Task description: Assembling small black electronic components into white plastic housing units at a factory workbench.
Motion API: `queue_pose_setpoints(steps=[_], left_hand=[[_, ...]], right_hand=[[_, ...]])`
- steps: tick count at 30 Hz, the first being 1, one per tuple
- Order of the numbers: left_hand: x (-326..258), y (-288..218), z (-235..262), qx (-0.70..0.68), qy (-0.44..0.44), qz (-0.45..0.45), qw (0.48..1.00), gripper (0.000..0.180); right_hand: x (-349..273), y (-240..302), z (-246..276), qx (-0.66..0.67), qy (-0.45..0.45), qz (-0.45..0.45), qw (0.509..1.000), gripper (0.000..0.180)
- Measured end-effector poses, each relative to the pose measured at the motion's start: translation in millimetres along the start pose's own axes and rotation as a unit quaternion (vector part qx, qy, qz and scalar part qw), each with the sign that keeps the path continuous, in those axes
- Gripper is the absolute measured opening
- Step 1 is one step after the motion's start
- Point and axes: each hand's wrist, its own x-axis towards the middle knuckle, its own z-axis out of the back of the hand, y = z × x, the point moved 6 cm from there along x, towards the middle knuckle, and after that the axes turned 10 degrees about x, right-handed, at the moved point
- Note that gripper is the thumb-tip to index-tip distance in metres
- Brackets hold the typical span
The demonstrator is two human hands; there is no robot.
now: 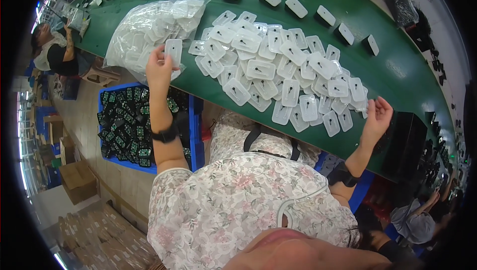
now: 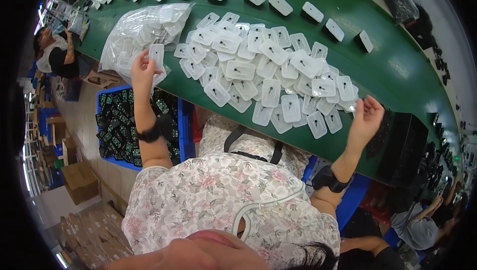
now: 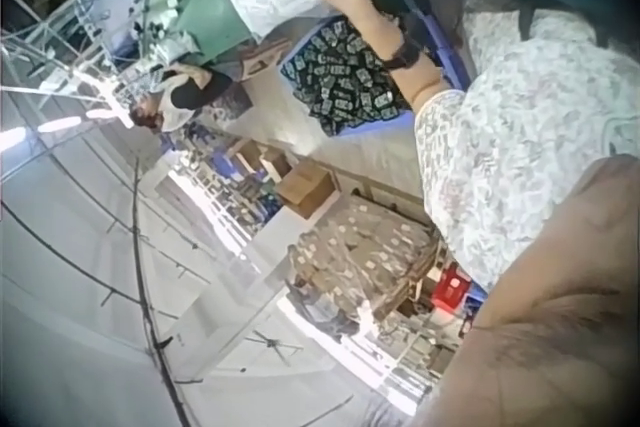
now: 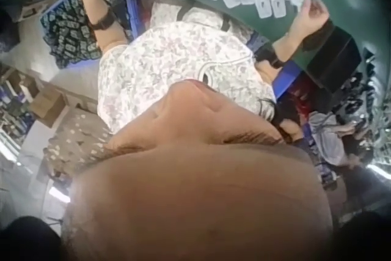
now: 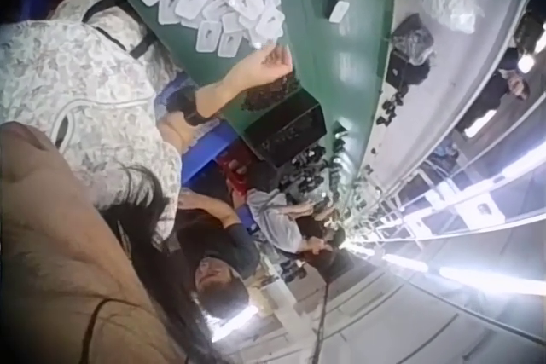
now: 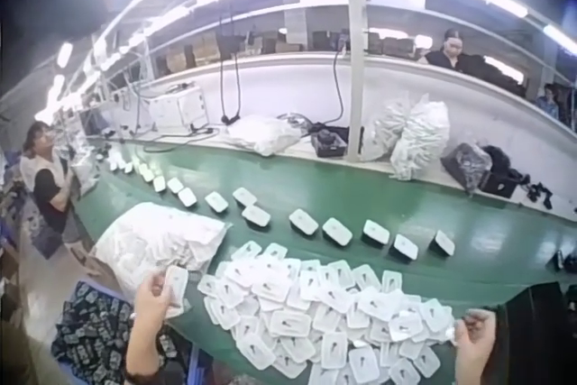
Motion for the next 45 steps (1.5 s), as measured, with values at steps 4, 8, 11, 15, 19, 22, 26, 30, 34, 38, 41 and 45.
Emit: queue_pose_setpoints(steps=[4,8,11,15,19,22,26,30,34,38,41,45], left_hand=[[-70,-66,-50,-0.221,0.121,0.019,0.968,0.026],[-117,-107,-106,0.03,0.162,-0.321,0.933,0.027],[-138,-113,-139,-0.016,0.246,-0.271,0.93,0.031],[-155,-127,-161,-0.25,0.406,-0.001,0.879,0.036],[-161,-121,-172,-0.222,0.44,-0.036,0.869,0.031],[-163,-128,-174,-0.203,0.41,-0.081,0.886,0.02],[-163,-136,-171,-0.133,0.335,-0.195,0.912,0.012],[-166,-136,-171,-0.144,0.322,-0.233,0.906,0.011],[-169,-126,-177,-0.266,0.43,-0.033,0.862,0.016],[-171,-127,-182,-0.347,0.452,0.012,0.822,0.021],[-167,-132,-181,-0.351,0.416,0.024,0.838,0.021],[-168,-120,-188,-0.367,0.431,0.051,0.823,0.021]], right_hand=[[-28,22,-65,0.075,0.151,-0.08,0.982,0.019],[-55,53,-121,0.083,0.329,-0.035,0.94,0.016],[-75,58,-138,0.182,0.352,-0.127,0.909,0.017],[-83,53,-139,0.137,0.36,-0.107,0.917,0.018],[-81,44,-137,0.136,0.339,-0.122,0.923,0.023],[-81,44,-136,0.159,0.337,-0.117,0.921,0.027],[-81,48,-135,0.144,0.337,-0.092,0.926,0.026],[-76,55,-131,0.056,0.317,-0.014,0.947,0.018],[-75,60,-130,-0.009,0.299,0.12,0.947,0.015],[-73,72,-130,-0.055,0.278,0.227,0.931,0.016],[-73,76,-127,-0.084,0.252,0.265,0.927,0.015],[-75,65,-128,-0.096,0.276,0.186,0.938,0.014]])
